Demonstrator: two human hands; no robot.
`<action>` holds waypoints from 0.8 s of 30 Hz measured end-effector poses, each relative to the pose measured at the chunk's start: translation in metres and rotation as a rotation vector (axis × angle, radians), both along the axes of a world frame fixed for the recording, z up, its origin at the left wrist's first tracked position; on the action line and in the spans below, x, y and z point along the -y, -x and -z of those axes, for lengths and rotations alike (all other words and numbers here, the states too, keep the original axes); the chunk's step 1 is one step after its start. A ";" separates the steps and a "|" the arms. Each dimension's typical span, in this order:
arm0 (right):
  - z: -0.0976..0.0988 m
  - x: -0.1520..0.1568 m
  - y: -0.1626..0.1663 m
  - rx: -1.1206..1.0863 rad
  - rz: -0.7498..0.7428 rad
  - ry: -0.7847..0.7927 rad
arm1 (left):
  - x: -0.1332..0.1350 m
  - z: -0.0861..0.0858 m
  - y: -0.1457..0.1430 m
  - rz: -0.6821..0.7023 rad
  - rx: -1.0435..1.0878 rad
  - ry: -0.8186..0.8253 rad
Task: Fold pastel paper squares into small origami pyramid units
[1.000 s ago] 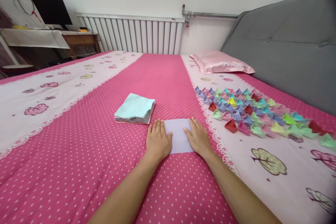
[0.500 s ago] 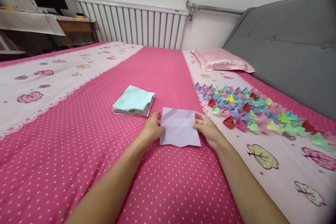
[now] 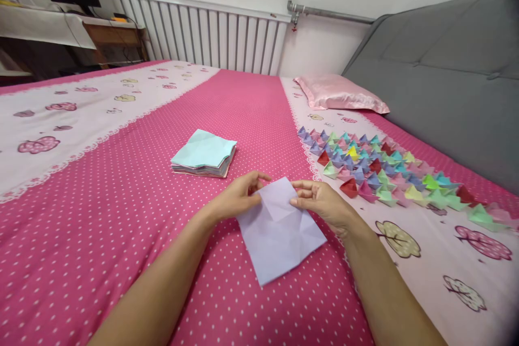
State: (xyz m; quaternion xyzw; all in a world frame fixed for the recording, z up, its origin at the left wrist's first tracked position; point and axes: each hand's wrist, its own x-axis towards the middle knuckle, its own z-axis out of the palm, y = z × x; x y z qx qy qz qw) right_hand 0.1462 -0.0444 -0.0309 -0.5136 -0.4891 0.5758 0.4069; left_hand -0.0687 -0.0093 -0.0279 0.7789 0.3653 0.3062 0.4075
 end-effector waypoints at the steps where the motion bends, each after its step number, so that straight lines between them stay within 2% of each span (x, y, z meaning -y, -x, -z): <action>1: 0.007 -0.004 0.002 -0.012 0.113 -0.025 | -0.001 0.001 -0.001 -0.131 0.004 -0.184; 3: 0.020 -0.012 0.004 -0.055 0.337 -0.078 | -0.003 0.002 -0.004 -0.407 0.023 -0.512; 5: 0.032 -0.019 0.005 -0.029 0.422 -0.074 | -0.001 0.003 -0.009 -0.526 0.032 -0.670; 6: 0.038 -0.021 0.005 0.004 0.436 -0.077 | 0.001 0.005 -0.012 -0.506 0.028 -0.694; 8: 0.047 -0.025 0.006 0.105 0.451 -0.097 | 0.007 0.010 -0.020 -0.382 -0.014 -0.697; 12: 0.058 -0.029 0.006 0.391 0.455 -0.182 | 0.017 0.025 -0.036 -0.202 -0.170 -0.627; 15: 0.054 -0.028 0.006 0.602 0.448 -0.314 | 0.018 0.038 -0.042 -0.143 -0.373 -0.574; 18: 0.038 -0.020 0.013 0.815 0.498 -0.533 | 0.016 0.048 -0.044 -0.161 -0.607 -0.482; 20: 0.028 -0.013 0.024 0.842 0.421 -0.684 | 0.015 0.049 -0.045 -0.172 -0.713 -0.444; 21: 0.025 -0.009 0.030 0.822 0.335 -0.737 | 0.016 0.048 -0.045 -0.164 -0.752 -0.429; 24: 0.031 -0.003 0.048 0.755 -0.053 -0.751 | 0.020 0.042 -0.042 -0.118 -0.811 -0.400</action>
